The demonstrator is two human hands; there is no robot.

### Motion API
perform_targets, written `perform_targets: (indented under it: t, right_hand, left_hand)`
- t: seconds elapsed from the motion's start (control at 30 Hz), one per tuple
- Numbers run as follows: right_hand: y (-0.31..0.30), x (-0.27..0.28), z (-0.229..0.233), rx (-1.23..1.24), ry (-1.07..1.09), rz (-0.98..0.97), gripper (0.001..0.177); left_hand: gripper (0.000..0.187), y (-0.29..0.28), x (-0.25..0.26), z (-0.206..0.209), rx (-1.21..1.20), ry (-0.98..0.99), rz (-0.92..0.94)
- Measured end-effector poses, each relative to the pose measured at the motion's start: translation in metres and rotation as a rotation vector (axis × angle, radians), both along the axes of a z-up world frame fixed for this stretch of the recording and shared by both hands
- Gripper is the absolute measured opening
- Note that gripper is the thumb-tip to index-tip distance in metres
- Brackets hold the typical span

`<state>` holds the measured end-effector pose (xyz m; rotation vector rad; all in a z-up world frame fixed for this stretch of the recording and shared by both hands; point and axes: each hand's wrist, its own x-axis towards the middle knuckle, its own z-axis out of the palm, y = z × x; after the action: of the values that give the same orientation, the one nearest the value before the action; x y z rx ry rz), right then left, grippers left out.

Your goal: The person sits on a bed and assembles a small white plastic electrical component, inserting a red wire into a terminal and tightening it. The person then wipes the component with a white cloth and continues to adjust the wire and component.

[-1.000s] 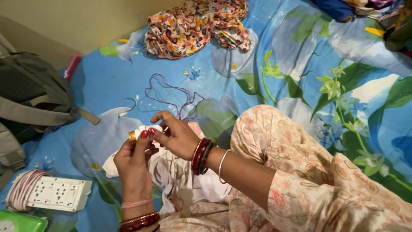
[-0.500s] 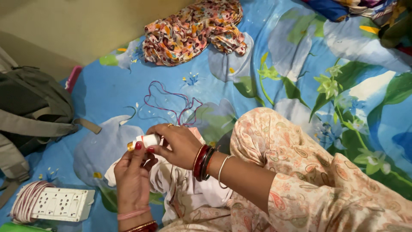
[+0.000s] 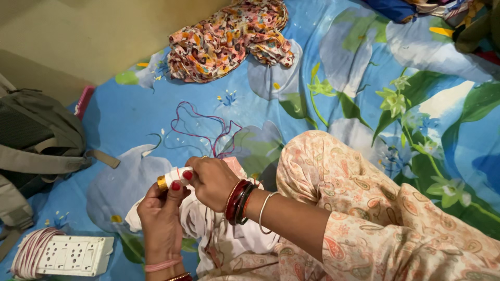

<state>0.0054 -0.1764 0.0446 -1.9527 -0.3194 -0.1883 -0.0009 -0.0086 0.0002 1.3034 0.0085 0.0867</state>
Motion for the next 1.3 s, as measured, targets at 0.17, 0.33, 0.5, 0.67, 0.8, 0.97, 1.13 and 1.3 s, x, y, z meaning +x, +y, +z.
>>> perform_targets:
  t: [0.17,0.33,0.5,0.67,0.8,0.97,1.13,1.3]
  right_hand:
    - [0.000,0.003,-0.005,0.013,0.038,-0.016,0.022]
    - [0.002,0.010,-0.013,-0.006,0.101,-0.036,0.026]
    - [0.002,0.017,-0.023,-0.050,0.154,-0.020,0.032]
    - [0.001,0.024,-0.036,0.084,0.320,0.038,0.032]
    - [0.001,0.044,-0.064,0.413,0.505,0.247,0.028]
    - [0.002,0.054,-0.081,0.451,0.485,0.171,0.033]
    - [-0.008,0.052,-0.076,0.372,0.439,0.081,0.038]
    - [-0.008,0.049,-0.080,0.392,0.437,0.055,0.040]
  left_hand:
    - [0.036,0.000,-0.001,0.000,0.052,-0.019,0.011]
    - [0.039,-0.002,-0.001,0.001,0.075,-0.010,0.008]
    - [0.038,-0.002,0.000,-0.001,0.095,-0.005,-0.003]
    - [0.035,-0.003,0.001,0.001,0.156,-0.006,-0.004]
    - [0.033,-0.005,0.004,-0.006,0.221,-0.060,0.029]
    - [0.032,0.016,0.017,-0.027,0.247,0.076,0.119]
    - [0.025,0.066,0.036,-0.054,0.810,0.167,0.376]
    - [0.027,0.083,0.047,-0.089,1.188,0.085,0.447]
